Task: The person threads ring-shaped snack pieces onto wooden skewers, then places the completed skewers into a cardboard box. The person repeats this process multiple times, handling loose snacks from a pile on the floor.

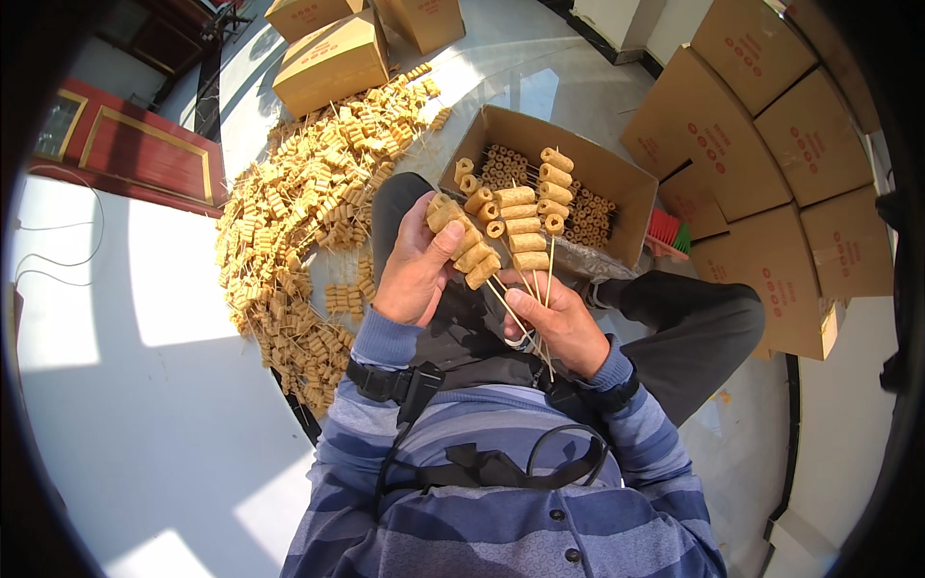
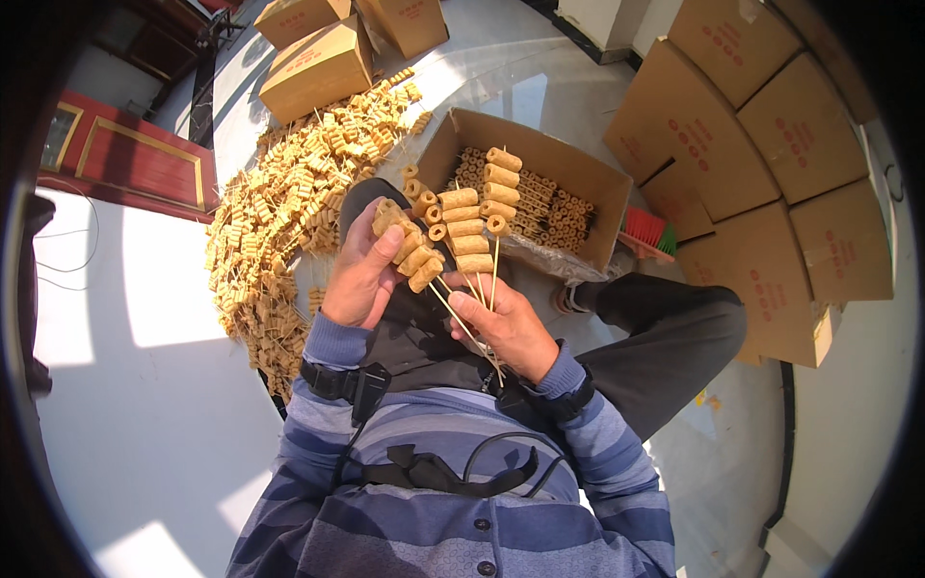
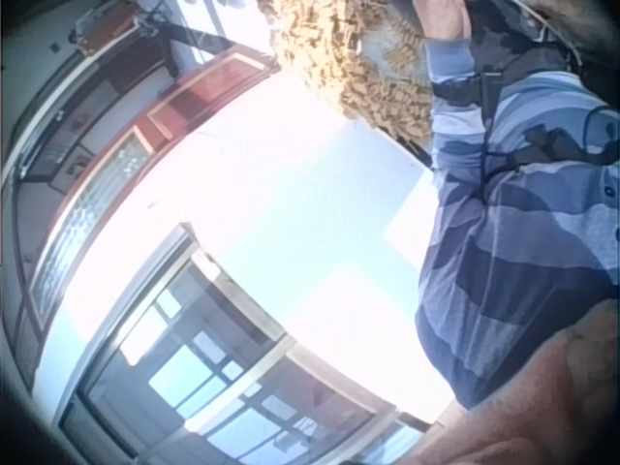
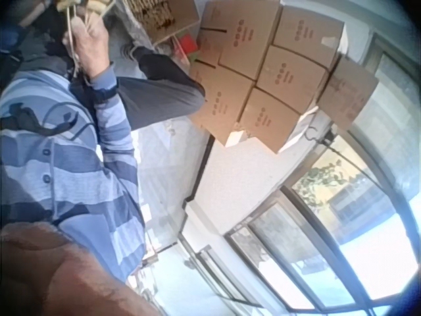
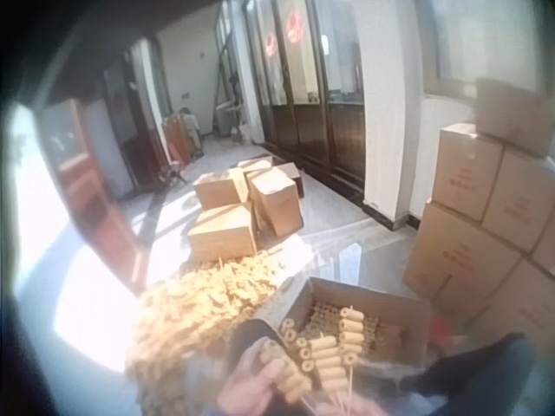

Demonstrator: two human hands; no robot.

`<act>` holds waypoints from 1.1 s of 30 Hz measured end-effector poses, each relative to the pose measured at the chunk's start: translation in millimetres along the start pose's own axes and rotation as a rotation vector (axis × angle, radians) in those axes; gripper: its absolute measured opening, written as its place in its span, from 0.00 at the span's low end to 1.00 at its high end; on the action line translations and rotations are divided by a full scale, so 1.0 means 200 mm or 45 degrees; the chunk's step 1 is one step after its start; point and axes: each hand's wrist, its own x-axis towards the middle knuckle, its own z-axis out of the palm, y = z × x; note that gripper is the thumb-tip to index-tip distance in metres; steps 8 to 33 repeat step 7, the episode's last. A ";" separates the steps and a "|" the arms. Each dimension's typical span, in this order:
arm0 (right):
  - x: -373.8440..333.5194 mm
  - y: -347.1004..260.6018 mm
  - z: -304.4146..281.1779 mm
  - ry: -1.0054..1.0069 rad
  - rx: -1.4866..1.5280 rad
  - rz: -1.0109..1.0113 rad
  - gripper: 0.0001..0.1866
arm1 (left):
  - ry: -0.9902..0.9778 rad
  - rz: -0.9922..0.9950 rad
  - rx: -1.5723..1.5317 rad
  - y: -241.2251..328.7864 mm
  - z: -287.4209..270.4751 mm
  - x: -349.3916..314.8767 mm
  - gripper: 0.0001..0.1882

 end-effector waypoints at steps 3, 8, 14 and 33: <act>0.00 0.00 -0.01 -0.044 0.055 -0.001 0.18 | -0.003 -0.036 0.017 0.00 -0.01 -0.01 0.36; 0.00 0.02 -0.02 -0.041 0.221 0.079 0.19 | 0.048 0.000 -0.038 -0.08 -0.04 -0.02 0.37; 0.00 0.02 -0.02 -0.041 0.221 0.079 0.19 | 0.048 0.000 -0.038 -0.08 -0.04 -0.02 0.37; 0.00 0.02 -0.02 -0.041 0.221 0.079 0.19 | 0.048 0.000 -0.038 -0.08 -0.04 -0.02 0.37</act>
